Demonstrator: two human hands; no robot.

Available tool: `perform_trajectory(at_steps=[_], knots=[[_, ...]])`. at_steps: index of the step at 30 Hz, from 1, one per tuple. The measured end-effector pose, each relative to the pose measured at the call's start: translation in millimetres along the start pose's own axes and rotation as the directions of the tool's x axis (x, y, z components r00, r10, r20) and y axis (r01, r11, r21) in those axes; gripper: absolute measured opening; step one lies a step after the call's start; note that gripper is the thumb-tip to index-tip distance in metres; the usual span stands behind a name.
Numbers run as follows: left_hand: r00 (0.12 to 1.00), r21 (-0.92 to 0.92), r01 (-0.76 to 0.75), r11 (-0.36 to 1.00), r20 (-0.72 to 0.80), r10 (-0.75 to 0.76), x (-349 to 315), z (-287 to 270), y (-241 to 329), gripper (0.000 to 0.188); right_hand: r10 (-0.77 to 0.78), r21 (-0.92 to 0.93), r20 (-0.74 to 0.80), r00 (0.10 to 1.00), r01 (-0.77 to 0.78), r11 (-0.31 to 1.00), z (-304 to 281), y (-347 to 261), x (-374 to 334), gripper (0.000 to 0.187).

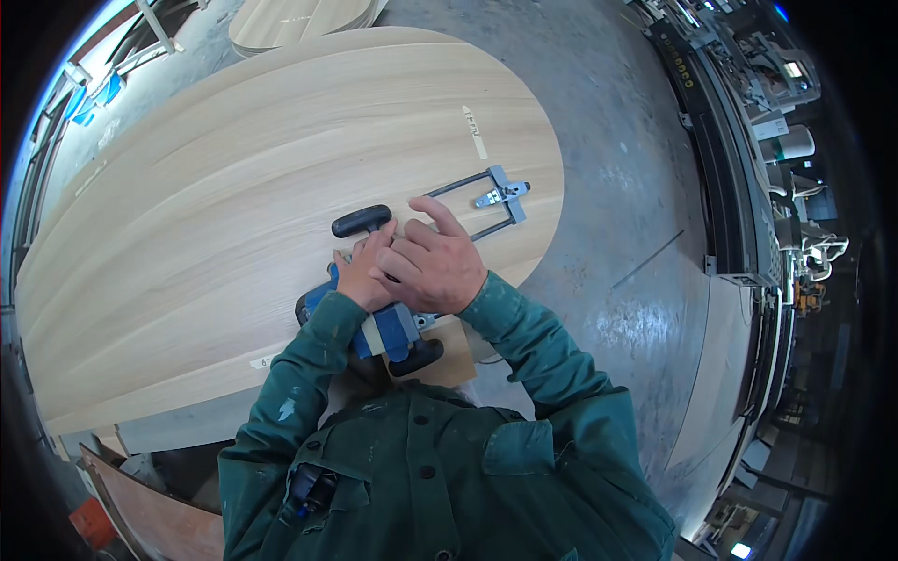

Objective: Adjusting components and depth of a wood router on a wooden tabletop using hand tools.

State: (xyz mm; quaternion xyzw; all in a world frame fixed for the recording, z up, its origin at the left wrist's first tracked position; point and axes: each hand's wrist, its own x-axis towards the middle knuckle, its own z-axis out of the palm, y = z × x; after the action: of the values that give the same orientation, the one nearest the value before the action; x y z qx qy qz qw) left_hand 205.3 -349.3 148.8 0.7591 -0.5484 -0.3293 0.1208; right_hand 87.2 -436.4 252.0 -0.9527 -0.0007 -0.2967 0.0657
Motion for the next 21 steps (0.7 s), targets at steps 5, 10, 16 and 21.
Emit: perform_trajectory(at_steps=[5,10,16,21], knots=[[0.998,-0.161,0.061,0.985,-0.015,-0.065,-1,-11,5,0.106,0.305,0.110,-0.143,0.941,-0.291,0.950,-49,-15,-22,0.006],[0.997,-0.169,0.078,0.983,0.021,-0.075,4,-17,5,0.110,0.516,0.112,-0.088,0.852,-0.506,0.855,-56,-34,-78,0.003],[0.998,-0.161,0.062,0.985,-0.001,-0.063,6,-12,5,0.109,0.574,0.097,-0.124,0.810,-0.565,0.819,-27,-40,-102,0.004],[0.998,-0.150,0.066,0.986,-0.009,-0.068,6,-9,1,0.109,0.542,0.021,-0.124,0.831,-0.544,0.839,-19,-58,-110,0.014]])
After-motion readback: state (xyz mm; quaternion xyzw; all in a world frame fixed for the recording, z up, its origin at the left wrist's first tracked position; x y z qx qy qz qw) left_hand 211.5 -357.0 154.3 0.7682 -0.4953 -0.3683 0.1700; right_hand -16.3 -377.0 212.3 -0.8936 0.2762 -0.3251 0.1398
